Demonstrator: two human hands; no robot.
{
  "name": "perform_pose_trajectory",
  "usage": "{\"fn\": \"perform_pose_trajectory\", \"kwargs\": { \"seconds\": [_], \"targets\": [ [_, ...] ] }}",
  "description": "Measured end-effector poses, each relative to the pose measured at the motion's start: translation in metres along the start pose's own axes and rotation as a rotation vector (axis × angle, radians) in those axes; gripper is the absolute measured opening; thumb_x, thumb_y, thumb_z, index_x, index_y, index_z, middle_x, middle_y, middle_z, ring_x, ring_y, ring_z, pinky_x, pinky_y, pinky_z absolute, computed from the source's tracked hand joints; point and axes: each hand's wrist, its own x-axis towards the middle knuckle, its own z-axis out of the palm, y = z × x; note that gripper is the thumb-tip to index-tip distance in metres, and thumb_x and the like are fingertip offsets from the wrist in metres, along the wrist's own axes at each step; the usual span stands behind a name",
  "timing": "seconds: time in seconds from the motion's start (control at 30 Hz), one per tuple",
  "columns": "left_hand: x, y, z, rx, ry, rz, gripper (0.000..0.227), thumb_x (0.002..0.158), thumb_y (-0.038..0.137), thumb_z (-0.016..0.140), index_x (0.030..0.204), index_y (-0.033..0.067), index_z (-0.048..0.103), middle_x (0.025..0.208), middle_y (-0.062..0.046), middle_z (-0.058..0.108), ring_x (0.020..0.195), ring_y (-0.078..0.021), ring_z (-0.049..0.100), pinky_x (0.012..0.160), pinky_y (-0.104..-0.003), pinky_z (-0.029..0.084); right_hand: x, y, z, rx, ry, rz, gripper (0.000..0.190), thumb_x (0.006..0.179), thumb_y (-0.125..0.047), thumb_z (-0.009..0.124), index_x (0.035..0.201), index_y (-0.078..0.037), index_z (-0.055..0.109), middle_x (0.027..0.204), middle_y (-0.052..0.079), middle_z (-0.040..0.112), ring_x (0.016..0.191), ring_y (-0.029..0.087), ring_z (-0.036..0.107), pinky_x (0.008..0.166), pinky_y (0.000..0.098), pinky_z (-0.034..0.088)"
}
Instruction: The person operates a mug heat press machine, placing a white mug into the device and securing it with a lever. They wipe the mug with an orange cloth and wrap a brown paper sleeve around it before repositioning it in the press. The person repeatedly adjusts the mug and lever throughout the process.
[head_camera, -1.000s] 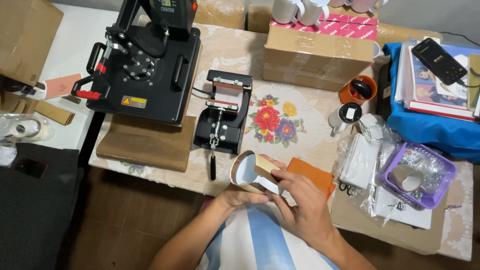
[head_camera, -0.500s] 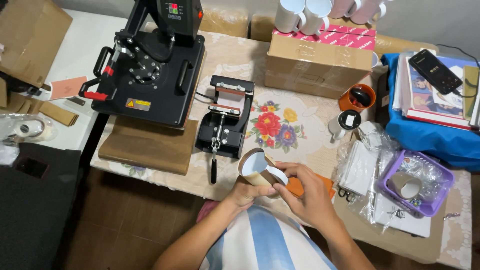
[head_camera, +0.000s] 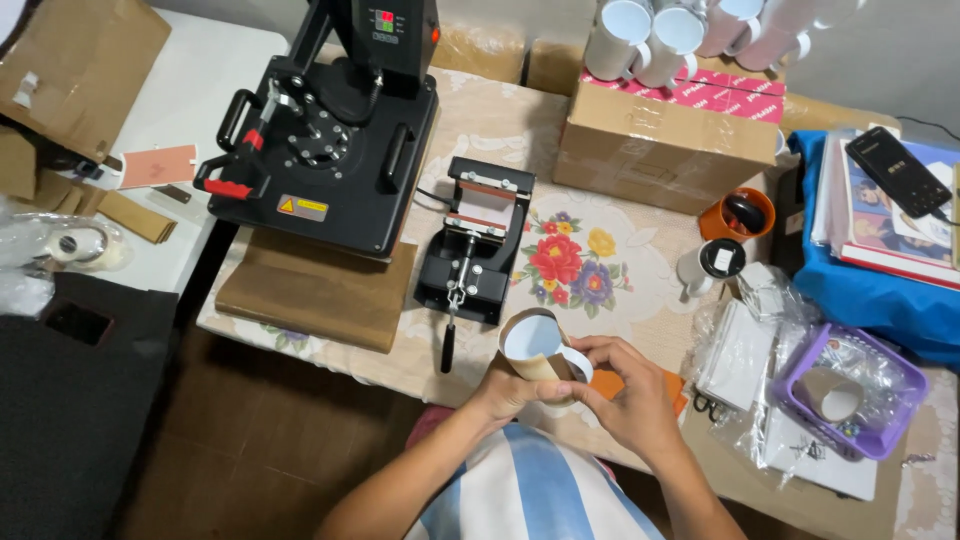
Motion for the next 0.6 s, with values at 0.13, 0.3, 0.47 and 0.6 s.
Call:
{"fn": "perform_pose_trajectory", "kwargs": {
  "seconds": [0.13,0.3,0.47,0.6],
  "targets": [
    [0.001,0.006,-0.013,0.043,0.077,0.010,0.062,0.073,0.014,0.102,0.129,0.0063,0.075,0.120,-0.008,0.082,0.109,-0.0224,0.078,0.096,-0.040,0.068,0.001,0.009,0.025,0.045,0.045,0.099,0.029,0.084,-0.024,0.098,0.085,-0.014,0.070,0.123,0.002,0.090,0.112,0.017,0.085,0.090,0.0316,0.066],
    [0.009,0.057,-0.034,0.415,0.070,0.054,0.059,0.075,0.027,0.101,0.127,0.0114,0.078,0.123,-0.002,0.084,0.114,-0.0134,0.076,0.104,-0.031,0.064,0.016,0.018,0.066,0.192,0.196,0.188,0.025,0.083,-0.021,0.098,0.088,-0.010,0.076,0.122,0.006,0.087,0.102,0.015,0.078,0.079,0.0288,0.062],
    [0.020,0.096,-0.071,0.395,0.025,0.190,0.076,0.076,0.031,0.100,0.142,0.0109,0.067,0.129,-0.005,0.081,0.121,-0.0182,0.076,0.110,-0.036,0.063,0.053,0.002,0.098,0.191,0.182,0.204,0.026,0.083,-0.018,0.097,0.102,-0.010,0.080,0.131,0.009,0.085,0.117,0.021,0.081,0.091,0.0340,0.071],
    [0.024,0.135,-0.101,0.206,-0.109,0.194,0.079,0.086,0.013,0.096,0.152,0.0065,0.054,0.132,-0.017,0.077,0.100,-0.0293,0.084,0.097,-0.043,0.071,0.084,-0.020,0.128,0.101,0.197,0.232,0.031,0.080,-0.020,0.099,0.105,-0.010,0.083,0.137,0.009,0.084,0.120,0.022,0.082,0.094,0.0354,0.075]
  ]
}}
